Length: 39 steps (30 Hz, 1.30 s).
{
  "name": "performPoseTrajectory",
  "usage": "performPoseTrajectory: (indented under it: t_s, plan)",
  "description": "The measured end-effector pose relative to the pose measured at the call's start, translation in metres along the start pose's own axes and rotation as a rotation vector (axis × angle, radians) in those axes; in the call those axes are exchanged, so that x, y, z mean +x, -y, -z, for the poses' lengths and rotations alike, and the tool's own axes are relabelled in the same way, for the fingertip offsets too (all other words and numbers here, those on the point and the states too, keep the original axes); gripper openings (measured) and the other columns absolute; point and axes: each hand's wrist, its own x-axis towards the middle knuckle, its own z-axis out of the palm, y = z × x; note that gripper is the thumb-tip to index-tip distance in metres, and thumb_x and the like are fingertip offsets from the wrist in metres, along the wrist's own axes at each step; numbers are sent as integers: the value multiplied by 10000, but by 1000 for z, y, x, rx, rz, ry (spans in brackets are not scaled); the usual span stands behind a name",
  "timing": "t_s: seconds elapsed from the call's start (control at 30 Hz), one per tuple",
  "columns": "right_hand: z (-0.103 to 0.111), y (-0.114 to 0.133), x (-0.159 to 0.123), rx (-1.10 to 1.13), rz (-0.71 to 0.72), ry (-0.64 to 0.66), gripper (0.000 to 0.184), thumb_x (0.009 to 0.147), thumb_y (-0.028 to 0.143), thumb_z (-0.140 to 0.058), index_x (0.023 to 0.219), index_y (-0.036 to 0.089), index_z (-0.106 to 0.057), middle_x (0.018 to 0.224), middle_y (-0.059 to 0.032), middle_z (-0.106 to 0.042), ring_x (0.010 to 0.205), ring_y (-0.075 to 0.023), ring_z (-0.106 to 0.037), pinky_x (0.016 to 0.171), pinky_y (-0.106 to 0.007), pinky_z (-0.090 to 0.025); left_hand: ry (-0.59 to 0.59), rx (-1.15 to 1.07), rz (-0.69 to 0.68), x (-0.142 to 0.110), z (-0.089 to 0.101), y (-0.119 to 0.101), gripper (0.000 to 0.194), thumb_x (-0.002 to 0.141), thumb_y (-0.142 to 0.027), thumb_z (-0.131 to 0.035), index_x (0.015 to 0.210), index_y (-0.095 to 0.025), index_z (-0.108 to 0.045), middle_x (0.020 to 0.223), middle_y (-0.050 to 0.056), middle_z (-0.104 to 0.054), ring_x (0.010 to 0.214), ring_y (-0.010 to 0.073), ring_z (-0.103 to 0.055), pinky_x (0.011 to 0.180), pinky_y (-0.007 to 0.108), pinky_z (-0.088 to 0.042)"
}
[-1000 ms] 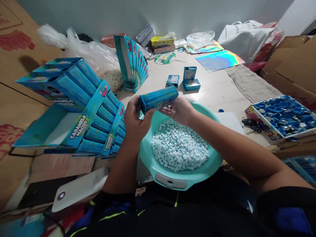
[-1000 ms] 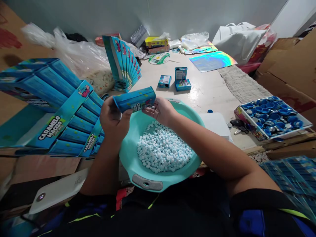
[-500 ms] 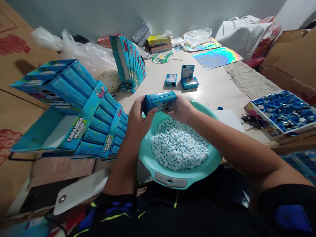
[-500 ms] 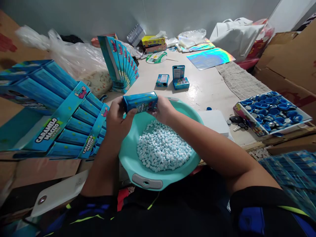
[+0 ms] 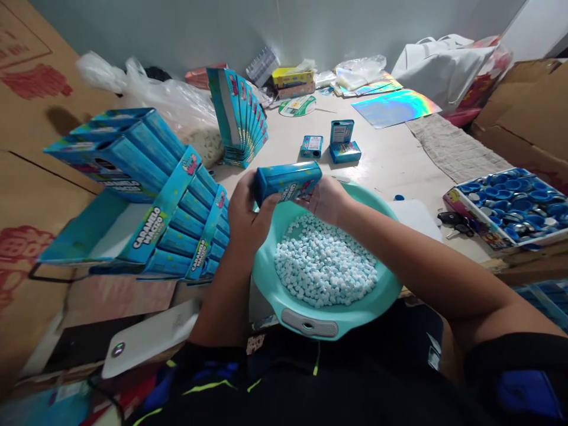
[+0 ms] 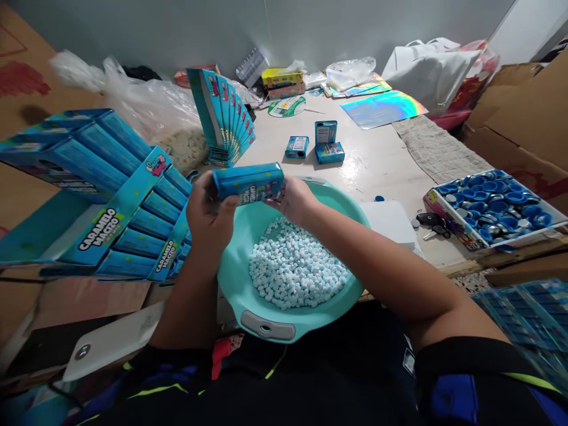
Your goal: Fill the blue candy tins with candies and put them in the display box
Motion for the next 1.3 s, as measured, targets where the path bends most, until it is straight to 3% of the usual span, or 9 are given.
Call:
performPoseTrajectory:
  t_s: [0.07, 0.2, 0.37, 0.53, 0.67, 0.8, 0.87, 1.13, 1.3]
  plan:
    - [0, 0, 0, 2, 7, -25, 139, 829, 171, -528, 838, 207, -662, 792, -46, -726, 820, -181, -667, 906, -392, -604, -50, -11, -29, 0, 0, 2, 723, 924, -738, -634, 1465, -268, -536, 1352, 109, -661, 1268, 323, -669, 1073, 477, -571]
    - [2, 1, 2, -3, -2, -5, 154, 834, 187, -549, 897, 209, -688, 814, -55, -743, 885, -202, -686, 901, -402, -604, 109, -67, 57, 1, -1, 3, 668, 926, -700, -663, 1418, -253, -598, 1272, 103, -708, 1190, 303, -707, 1019, 434, -607]
    - [4, 3, 4, -22, -21, -18, 118, 882, 222, -553, 856, 213, -667, 805, -49, -716, 802, -179, -653, 907, -382, -600, -59, -72, -29, 2, -1, 4, 722, 936, -738, -619, 1472, -261, -545, 1336, 108, -673, 1251, 312, -678, 1067, 467, -574]
    - [5, 9, 4, 1, -54, -45, 110, 869, 212, -561, 849, 216, -669, 774, -57, -702, 840, -199, -649, 883, -393, -606, 146, 21, 83, 1, 0, -1, 686, 901, -719, -688, 1392, -245, -616, 1292, 113, -707, 1171, 299, -710, 1011, 431, -604]
    - [6, 11, 3, -2, -21, -32, 87, 840, 188, -579, 812, 219, -655, 751, -42, -674, 833, -189, -641, 919, -402, -602, 26, 14, 26, 0, 0, -2, 712, 899, -707, -700, 1432, -252, -574, 1343, 116, -677, 1228, 308, -689, 1041, 446, -587]
    - [4, 10, -1, 2, -60, 19, 91, 833, 207, -590, 845, 222, -679, 817, -70, -728, 906, -222, -677, 901, -410, -615, 102, 42, 26, -2, 2, -1, 718, 875, -701, -735, 1408, -240, -599, 1353, 131, -675, 1269, 335, -668, 1074, 475, -565]
    - [2, 10, -4, -9, -69, -15, 105, 843, 190, -569, 831, 220, -669, 740, -56, -698, 858, -207, -670, 877, -384, -616, 65, 22, 13, -2, 1, -1, 720, 866, -701, -744, 1400, -241, -600, 1361, 133, -672, 1288, 342, -657, 1073, 473, -565]
    - [1, 9, -5, 4, -61, 47, 178, 866, 183, -541, 879, 196, -719, 886, -94, -780, 910, -223, -698, 847, -369, -609, 151, -165, 161, 4, -5, -9, 597, 865, -636, -769, 1273, -226, -623, 1176, 90, -728, 1053, 234, -731, 918, 355, -620]
    - [4, 6, -2, -45, -14, 40, 160, 842, 147, -538, 816, 194, -688, 872, -82, -734, 850, -200, -673, 856, -372, -576, 164, -100, 211, 3, -3, -20, 558, 780, -500, -873, 1191, -228, -611, 1081, 43, -722, 974, 196, -725, 873, 320, -616]
